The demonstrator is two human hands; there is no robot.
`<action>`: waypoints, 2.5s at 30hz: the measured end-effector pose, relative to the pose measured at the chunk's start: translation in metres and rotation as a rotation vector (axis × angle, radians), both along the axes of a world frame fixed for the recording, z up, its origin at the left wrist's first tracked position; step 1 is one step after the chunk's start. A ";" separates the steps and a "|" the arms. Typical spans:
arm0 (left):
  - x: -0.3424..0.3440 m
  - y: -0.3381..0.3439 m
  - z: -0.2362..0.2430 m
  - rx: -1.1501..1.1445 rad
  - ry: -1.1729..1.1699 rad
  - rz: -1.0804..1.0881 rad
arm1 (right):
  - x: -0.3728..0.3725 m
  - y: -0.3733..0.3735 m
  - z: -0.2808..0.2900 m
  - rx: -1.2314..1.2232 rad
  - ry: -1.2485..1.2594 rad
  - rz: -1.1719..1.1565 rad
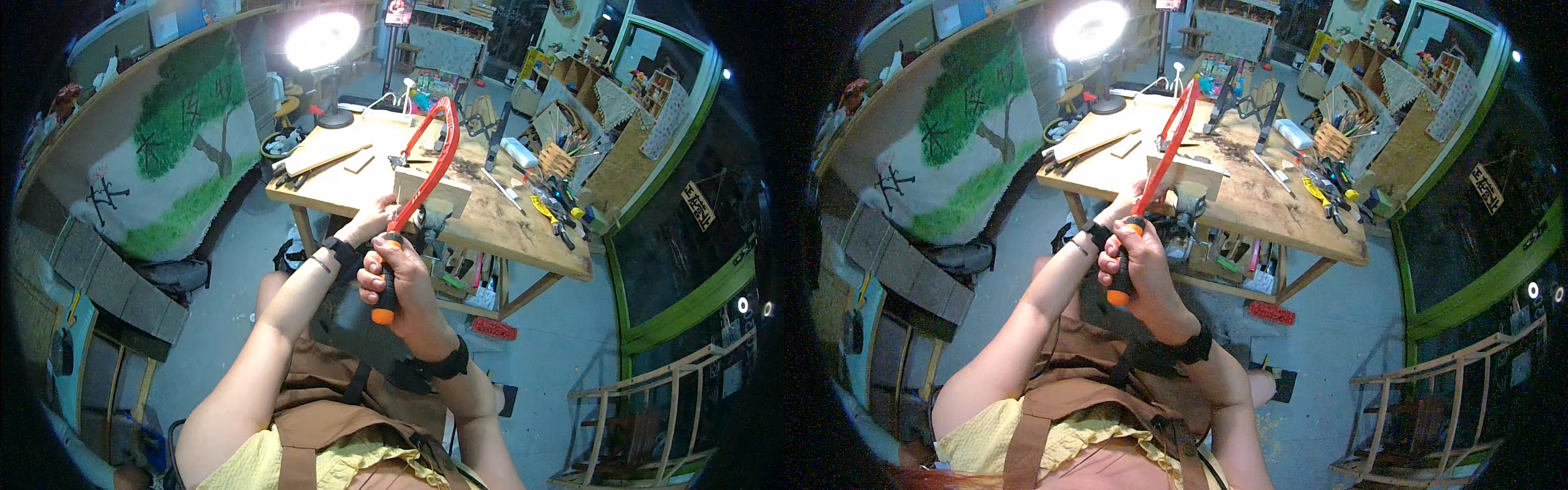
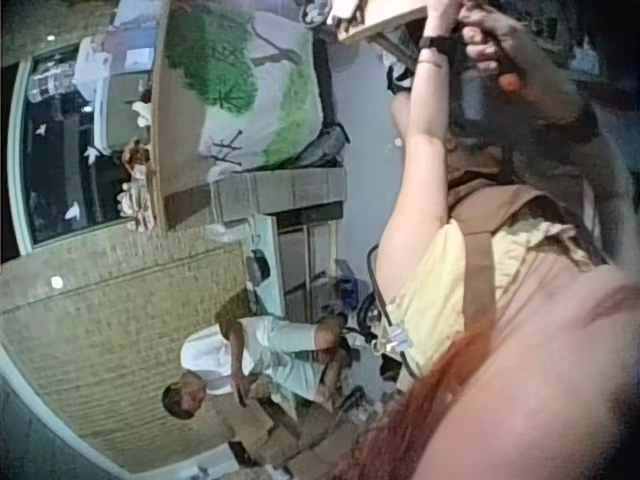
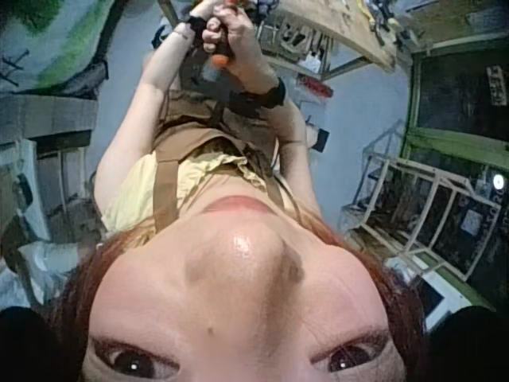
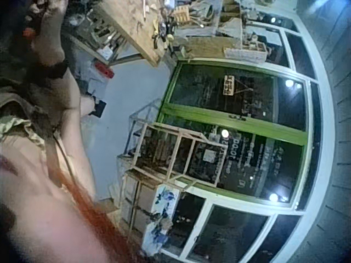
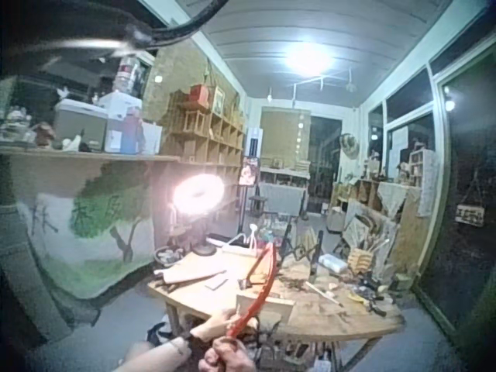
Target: The person saws a wood block using a coping saw. They hold the saw handle with one hand and guide the frame with the other while the wood is secured by a clamp on a table.
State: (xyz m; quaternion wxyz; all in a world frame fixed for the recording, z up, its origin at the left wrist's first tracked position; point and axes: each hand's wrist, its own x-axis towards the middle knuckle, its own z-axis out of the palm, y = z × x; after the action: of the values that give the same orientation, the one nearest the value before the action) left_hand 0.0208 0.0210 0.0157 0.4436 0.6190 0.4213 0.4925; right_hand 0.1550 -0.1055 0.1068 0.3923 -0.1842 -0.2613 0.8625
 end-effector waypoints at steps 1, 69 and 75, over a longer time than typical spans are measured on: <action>-0.001 -0.002 0.001 0.000 -0.006 0.001 | 0.000 0.000 -0.001 0.008 0.006 0.003; -0.010 0.005 0.027 0.285 -0.080 0.051 | -0.019 0.028 -0.023 -0.092 0.529 0.009; -0.012 0.003 0.024 0.314 -0.089 0.064 | -0.023 0.037 -0.018 -0.200 0.575 0.035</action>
State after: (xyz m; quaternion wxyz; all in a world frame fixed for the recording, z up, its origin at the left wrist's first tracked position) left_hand 0.0086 0.0239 0.0399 0.3438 0.6446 0.3387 0.5930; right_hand 0.1320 -0.0684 0.0888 0.4153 0.0342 -0.0562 0.9073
